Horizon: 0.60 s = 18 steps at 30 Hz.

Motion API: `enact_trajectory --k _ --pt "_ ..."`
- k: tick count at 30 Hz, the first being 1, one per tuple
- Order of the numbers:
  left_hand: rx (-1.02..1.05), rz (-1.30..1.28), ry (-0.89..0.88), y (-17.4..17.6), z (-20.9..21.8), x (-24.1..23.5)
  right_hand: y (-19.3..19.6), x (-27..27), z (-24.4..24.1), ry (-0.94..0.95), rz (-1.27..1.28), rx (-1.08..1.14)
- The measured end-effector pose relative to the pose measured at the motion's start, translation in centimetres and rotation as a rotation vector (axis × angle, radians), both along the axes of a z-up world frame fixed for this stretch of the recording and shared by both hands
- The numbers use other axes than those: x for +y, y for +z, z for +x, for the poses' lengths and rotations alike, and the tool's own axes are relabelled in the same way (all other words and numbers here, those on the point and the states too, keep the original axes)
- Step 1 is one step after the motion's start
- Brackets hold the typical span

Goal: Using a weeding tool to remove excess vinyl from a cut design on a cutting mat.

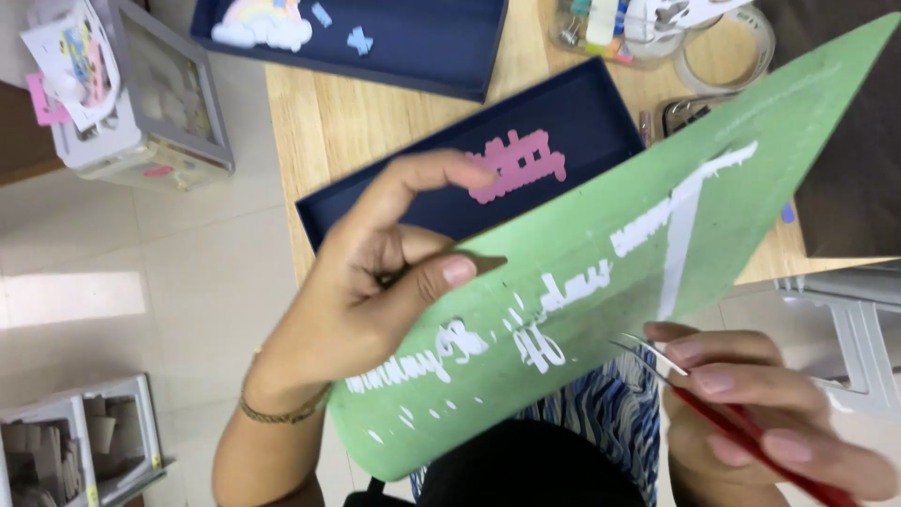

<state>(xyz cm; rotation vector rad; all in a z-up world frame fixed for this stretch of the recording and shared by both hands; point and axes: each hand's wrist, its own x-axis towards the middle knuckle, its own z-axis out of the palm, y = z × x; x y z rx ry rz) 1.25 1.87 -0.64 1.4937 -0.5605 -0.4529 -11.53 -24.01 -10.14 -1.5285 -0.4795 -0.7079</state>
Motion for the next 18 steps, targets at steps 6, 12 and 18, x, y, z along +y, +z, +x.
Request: enact_trajectory --k 6,12,18 --pt "0.060 -0.090 0.027 -0.4 -1.1 -1.0 -0.7 -0.7 -0.2 0.130 -0.244 -0.046" --pt "0.165 -0.089 0.067 -1.3 -1.6 -0.8 -1.0 0.0 0.1 0.116 -0.373 -0.102" --pt "0.176 -0.095 0.075 -1.8 -1.7 -0.9 -1.2 0.6 -0.1 0.074 -0.394 -0.141"
